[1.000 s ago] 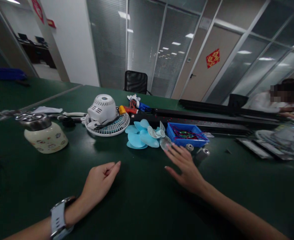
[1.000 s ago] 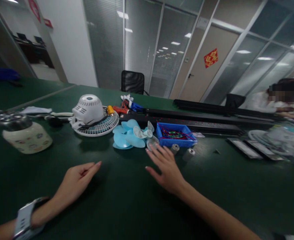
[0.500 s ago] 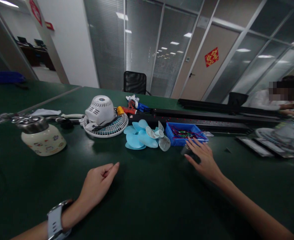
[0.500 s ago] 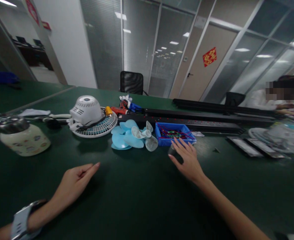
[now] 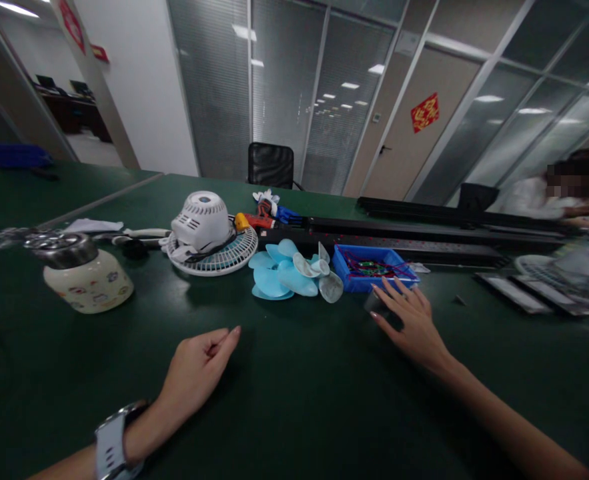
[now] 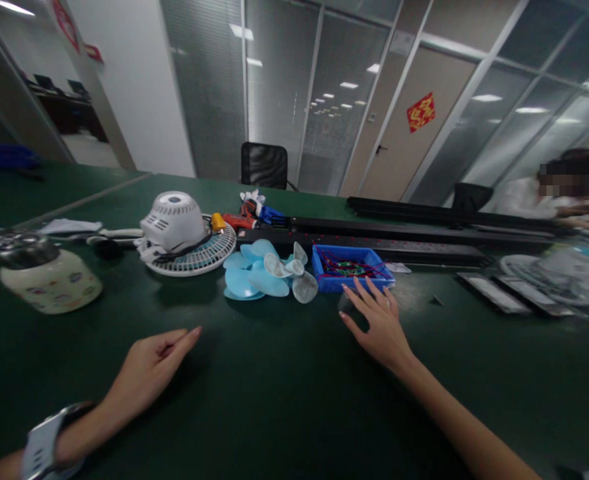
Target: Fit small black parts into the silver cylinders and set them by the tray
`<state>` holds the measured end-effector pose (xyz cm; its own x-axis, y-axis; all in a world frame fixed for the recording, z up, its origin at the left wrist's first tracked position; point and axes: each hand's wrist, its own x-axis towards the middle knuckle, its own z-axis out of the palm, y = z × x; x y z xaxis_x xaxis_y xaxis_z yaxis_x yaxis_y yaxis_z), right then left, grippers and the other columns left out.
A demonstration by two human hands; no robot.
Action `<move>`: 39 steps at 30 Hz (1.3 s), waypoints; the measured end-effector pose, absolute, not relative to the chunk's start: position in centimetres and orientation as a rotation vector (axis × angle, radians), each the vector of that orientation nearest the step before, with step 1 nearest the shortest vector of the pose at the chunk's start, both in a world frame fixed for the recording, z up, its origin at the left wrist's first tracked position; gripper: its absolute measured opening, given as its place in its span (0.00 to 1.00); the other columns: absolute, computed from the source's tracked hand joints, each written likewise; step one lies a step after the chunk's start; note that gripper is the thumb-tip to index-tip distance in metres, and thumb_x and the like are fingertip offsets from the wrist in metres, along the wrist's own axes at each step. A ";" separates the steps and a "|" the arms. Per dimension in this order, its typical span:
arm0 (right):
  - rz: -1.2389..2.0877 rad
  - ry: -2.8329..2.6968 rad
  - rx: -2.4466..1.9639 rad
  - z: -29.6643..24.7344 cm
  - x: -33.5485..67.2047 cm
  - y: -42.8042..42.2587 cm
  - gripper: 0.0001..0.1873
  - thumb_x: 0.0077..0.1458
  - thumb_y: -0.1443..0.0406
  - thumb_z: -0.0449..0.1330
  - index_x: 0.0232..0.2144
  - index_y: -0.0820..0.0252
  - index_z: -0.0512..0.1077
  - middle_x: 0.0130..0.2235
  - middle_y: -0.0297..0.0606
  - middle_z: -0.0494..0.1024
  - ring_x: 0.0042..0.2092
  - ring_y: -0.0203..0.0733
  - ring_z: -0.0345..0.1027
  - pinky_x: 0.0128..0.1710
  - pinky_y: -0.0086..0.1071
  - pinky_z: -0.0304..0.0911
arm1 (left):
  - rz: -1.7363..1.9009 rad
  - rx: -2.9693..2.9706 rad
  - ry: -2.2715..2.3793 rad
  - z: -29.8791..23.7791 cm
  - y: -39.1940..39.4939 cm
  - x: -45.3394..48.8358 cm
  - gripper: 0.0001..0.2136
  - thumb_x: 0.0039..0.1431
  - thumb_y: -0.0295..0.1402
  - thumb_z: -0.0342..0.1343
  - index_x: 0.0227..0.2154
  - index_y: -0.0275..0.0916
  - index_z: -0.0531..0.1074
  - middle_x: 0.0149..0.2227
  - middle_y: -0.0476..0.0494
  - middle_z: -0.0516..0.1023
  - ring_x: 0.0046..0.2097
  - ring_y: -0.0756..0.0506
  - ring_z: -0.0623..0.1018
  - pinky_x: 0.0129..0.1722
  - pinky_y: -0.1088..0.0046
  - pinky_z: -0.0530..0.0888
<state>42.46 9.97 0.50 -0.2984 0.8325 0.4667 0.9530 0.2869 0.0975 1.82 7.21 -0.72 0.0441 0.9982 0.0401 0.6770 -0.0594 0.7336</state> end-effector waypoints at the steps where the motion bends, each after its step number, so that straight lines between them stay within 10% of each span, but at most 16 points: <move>1: -0.563 -2.191 -1.617 0.5 42.6 9.7 0.31 0.61 0.52 0.52 0.64 0.54 0.57 0.67 0.43 0.55 0.68 0.53 0.44 0.64 0.56 0.40 | 0.779 1.792 1.688 -0.8 7.2 1.8 0.23 0.60 0.52 0.42 0.16 0.41 0.54 0.18 0.55 0.53 0.22 0.50 0.59 0.23 0.76 0.57; 13: -0.017 -1.577 -1.749 -1.3 46.7 9.9 0.35 0.50 0.48 0.60 0.55 0.61 0.68 0.48 0.48 0.79 0.46 0.53 0.75 0.52 0.49 0.65 | 0.786 1.817 1.690 -0.5 7.1 1.9 0.23 0.60 0.51 0.42 0.16 0.41 0.53 0.18 0.55 0.53 0.22 0.50 0.60 0.23 0.75 0.57; 23: 0.332 -1.998 -1.449 0.0 36.6 2.9 0.24 0.45 0.53 0.68 0.46 0.51 0.76 0.45 0.39 0.81 0.55 0.55 0.68 0.53 0.52 0.65 | 0.934 2.105 1.369 -0.2 5.9 2.4 0.20 0.66 0.39 0.46 0.17 0.41 0.54 0.20 0.54 0.57 0.23 0.51 0.62 0.24 0.75 0.61; 27: 0.552 -2.228 -1.018 0.2 29.2 3.2 0.25 0.46 0.55 0.69 0.48 0.49 0.73 0.44 0.35 0.82 0.45 0.44 0.75 0.58 0.48 0.59 | 1.062 2.355 1.046 1.0 4.9 2.5 0.04 0.64 0.31 0.52 0.33 0.39 0.69 0.34 0.46 0.74 0.39 0.46 0.72 0.39 0.71 0.70; 31: 0.621 -2.180 -0.884 0.0 25.1 4.2 0.24 0.45 0.55 0.70 0.45 0.52 0.74 0.42 0.35 0.82 0.45 0.43 0.75 0.57 0.44 0.60 | 1.044 2.500 0.885 1.3 4.4 2.1 0.17 0.62 0.31 0.56 0.54 0.44 0.66 0.54 0.42 0.72 0.56 0.42 0.67 0.54 0.64 0.67; 39: 0.749 -2.108 -0.841 -1.0 24.7 4.3 0.19 0.42 0.64 0.70 0.39 0.54 0.72 0.39 0.33 0.82 0.41 0.40 0.75 0.55 0.40 0.59 | 0.856 2.815 0.581 1.2 3.7 2.6 0.21 0.63 0.26 0.55 0.58 0.48 0.66 0.62 0.48 0.69 0.65 0.40 0.59 0.57 0.60 0.60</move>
